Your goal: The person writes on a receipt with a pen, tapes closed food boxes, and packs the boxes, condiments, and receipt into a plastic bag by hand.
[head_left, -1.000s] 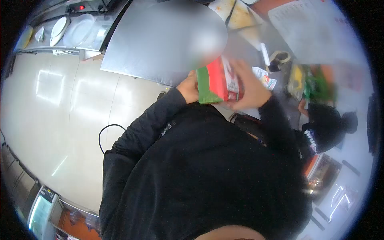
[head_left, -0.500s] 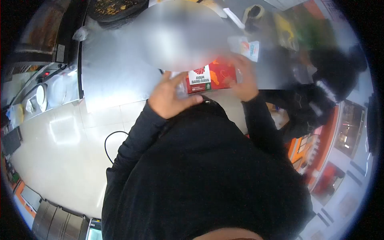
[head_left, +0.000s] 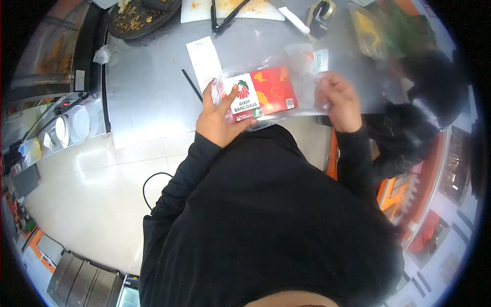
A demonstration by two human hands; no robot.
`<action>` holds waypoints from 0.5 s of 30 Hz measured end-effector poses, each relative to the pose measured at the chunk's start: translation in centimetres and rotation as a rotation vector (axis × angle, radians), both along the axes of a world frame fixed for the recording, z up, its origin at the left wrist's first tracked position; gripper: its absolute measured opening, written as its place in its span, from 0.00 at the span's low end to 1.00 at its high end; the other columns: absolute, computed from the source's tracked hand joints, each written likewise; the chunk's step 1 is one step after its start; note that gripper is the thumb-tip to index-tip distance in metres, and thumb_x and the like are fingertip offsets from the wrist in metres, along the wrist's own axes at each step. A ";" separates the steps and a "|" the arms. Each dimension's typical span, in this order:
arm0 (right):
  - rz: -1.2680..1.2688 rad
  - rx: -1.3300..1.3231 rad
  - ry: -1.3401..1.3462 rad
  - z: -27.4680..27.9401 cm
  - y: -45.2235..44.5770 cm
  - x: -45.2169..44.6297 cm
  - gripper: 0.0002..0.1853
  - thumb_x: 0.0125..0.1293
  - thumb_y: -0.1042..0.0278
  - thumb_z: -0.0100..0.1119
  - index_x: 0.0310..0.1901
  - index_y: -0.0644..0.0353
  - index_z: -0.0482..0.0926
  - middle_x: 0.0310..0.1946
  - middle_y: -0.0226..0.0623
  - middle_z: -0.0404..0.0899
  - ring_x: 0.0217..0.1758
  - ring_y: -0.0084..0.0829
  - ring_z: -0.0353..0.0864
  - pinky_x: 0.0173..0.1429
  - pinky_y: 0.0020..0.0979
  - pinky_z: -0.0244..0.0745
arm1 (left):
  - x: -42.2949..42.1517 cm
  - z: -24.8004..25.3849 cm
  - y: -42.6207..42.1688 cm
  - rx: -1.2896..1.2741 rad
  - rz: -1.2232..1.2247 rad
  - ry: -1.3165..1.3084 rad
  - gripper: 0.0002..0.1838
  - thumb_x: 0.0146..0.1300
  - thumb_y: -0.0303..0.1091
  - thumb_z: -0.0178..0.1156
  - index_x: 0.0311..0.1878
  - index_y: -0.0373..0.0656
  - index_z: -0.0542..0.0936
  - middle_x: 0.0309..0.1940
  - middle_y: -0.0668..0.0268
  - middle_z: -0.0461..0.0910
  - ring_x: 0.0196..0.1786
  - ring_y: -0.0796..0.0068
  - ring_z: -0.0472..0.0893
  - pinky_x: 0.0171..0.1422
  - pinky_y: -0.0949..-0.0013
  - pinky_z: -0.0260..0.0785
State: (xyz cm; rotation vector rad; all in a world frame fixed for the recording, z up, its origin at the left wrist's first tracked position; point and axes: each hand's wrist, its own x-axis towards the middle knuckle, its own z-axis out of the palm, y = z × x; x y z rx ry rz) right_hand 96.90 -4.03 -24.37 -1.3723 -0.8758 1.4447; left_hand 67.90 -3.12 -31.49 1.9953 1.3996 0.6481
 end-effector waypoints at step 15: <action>0.016 0.009 0.072 0.1 1.0 0.9 0.15 0.72 0.62 0.60 0.53 0.60 0.72 0.29 0.23 0.73 0.29 0.14 0.69 0.34 0.20 0.63 | -6.3 -7.4 9.8 0.211 0.517 -0.151 0.29 0.58 0.51 0.70 0.57 0.42 0.81 0.60 0.53 0.73 0.53 0.59 0.78 0.56 0.54 0.72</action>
